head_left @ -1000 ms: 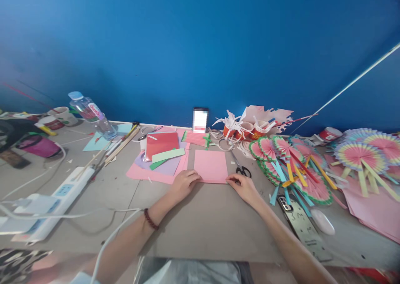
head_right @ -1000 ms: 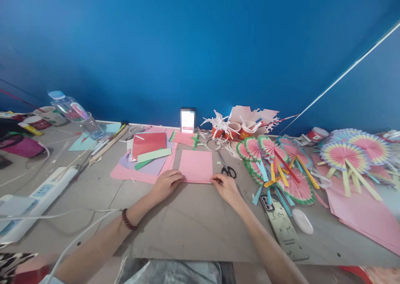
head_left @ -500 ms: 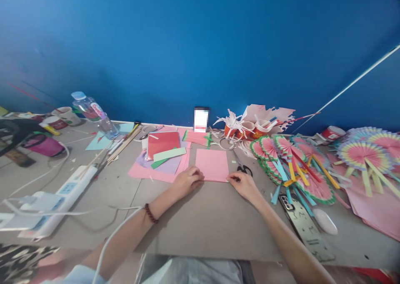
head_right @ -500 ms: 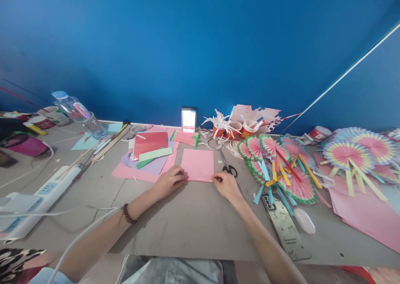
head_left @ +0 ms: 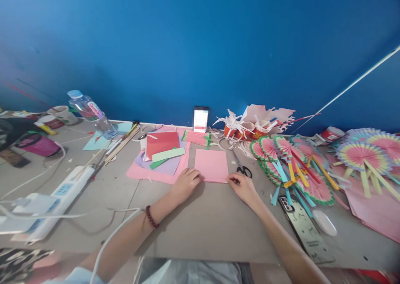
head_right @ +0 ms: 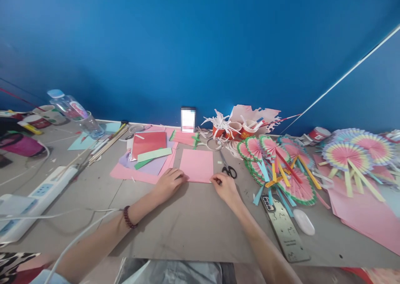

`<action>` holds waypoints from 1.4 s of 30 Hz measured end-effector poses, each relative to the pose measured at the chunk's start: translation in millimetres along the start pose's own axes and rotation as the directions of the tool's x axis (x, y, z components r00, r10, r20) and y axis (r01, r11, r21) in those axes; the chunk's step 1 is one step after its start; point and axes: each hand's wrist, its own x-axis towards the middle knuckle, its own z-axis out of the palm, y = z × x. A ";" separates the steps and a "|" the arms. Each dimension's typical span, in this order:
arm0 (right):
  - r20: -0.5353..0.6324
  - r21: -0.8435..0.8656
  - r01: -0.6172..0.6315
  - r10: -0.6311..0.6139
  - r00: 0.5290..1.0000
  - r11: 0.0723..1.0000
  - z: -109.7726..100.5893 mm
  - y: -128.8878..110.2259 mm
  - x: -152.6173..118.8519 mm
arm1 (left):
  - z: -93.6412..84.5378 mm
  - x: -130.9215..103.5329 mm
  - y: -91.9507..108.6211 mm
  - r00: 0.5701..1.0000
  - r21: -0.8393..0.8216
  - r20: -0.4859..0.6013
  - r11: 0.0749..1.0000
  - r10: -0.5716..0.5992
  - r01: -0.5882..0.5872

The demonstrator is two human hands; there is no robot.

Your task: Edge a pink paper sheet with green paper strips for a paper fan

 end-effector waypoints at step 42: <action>-0.007 0.036 0.028 -0.028 1.000 0.999 0.1 -1.9 -1.9 | -13.8 -13.9 28.9 0.985 0.300 0.168 0.954 -0.042 -0.011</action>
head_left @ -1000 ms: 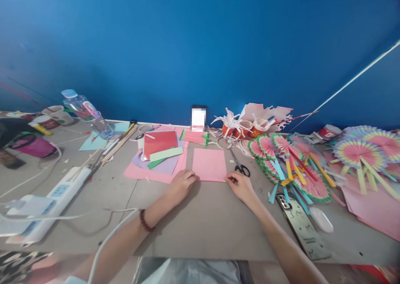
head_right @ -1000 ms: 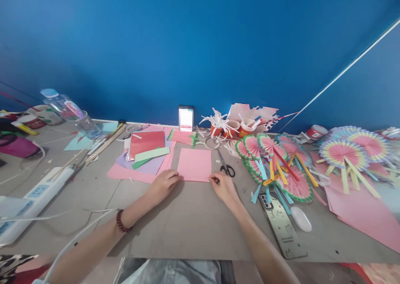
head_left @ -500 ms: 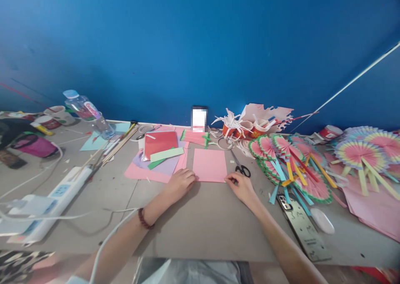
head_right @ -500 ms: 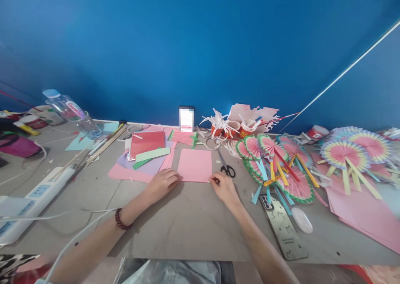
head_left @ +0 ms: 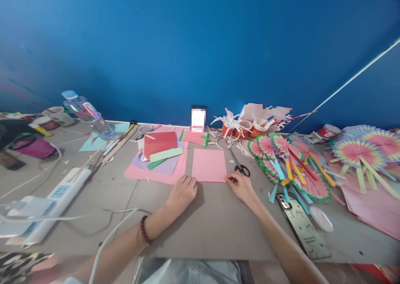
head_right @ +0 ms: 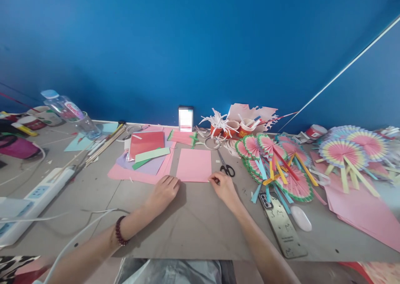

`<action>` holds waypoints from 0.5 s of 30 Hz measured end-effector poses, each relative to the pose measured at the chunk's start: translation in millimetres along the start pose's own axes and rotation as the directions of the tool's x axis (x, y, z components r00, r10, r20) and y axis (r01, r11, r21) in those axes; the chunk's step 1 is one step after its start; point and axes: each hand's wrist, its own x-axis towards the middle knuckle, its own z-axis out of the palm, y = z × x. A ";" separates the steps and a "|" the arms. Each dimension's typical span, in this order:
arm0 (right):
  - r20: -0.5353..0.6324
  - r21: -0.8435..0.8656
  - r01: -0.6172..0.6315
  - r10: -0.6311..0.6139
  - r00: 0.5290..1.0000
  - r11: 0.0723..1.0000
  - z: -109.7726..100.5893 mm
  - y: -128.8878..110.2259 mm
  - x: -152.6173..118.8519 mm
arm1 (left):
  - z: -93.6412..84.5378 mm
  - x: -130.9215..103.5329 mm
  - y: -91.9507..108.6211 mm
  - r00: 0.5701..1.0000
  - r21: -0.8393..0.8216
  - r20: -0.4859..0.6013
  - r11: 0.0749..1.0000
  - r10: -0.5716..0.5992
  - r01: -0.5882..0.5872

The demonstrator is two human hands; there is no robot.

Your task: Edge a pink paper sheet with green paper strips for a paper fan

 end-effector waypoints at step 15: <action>-0.015 0.010 -0.021 0.021 1.000 1.000 1.4 1.5 -1.8 | -7.8 -2.9 18.2 0.998 0.110 -0.050 0.993 -0.041 0.046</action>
